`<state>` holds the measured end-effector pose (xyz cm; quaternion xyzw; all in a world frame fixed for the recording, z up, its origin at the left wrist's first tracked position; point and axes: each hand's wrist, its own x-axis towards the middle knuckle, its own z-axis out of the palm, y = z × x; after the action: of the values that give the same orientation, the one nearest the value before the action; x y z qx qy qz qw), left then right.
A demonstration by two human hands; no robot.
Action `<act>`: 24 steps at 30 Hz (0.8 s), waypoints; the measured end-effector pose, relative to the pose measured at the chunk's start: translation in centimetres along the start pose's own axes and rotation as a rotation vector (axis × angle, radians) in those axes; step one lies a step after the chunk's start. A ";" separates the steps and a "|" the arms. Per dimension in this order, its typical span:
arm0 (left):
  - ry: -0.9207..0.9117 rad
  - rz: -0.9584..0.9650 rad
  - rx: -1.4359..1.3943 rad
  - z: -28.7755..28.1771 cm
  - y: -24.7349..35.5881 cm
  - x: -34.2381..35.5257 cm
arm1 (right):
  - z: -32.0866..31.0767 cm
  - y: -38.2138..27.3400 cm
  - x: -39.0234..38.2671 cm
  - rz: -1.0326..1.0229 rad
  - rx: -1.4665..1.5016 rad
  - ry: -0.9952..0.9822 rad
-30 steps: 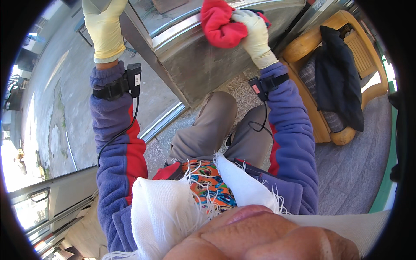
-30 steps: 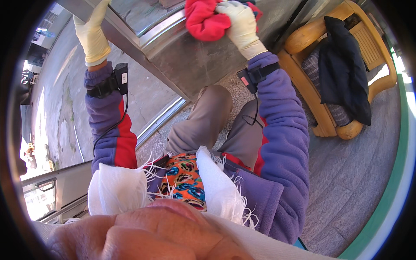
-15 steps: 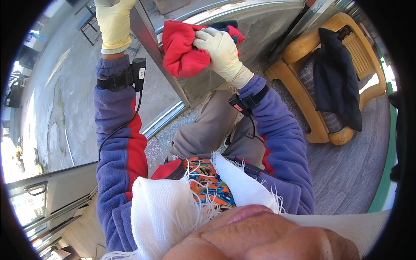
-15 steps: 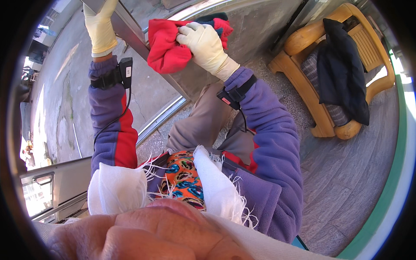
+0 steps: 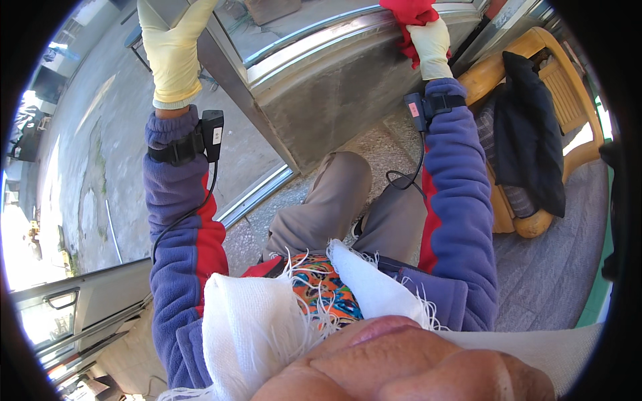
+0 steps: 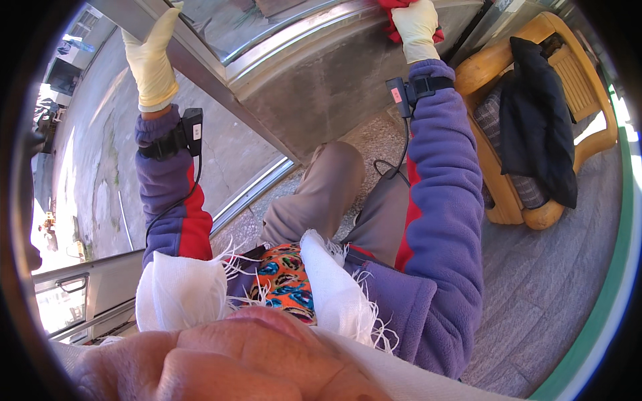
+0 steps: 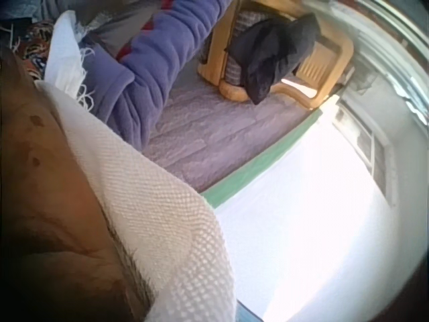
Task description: The person wipes a light blue metal gate and a nearby glass door frame using a red cloth. They repeatedly rub the gate's bars and the door frame while kneeling, then stand to continue wiping the frame.
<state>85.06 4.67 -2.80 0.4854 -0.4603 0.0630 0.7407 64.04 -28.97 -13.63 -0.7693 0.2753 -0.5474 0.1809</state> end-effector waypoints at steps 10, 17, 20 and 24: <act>0.012 0.024 -0.001 0.4 1.0 -0.3 | 4.7 -19.6 -12.5 -0.866 -0.098 -0.244; -0.015 -0.014 0.053 -0.1 0.6 0.1 | 0.3 -3.0 -2.0 -0.307 -0.194 -0.034; -0.038 -0.037 0.029 -0.6 0.1 0.3 | -1.5 2.0 1.3 0.159 -0.270 0.016; -0.009 -0.005 0.049 -0.6 -0.2 -0.1 | 0.0 -0.1 -1.1 0.041 -0.334 0.087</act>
<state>85.52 5.08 -3.09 0.5047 -0.4608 0.0700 0.7267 63.83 -28.22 -14.35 -0.7586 0.3854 -0.5230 0.0496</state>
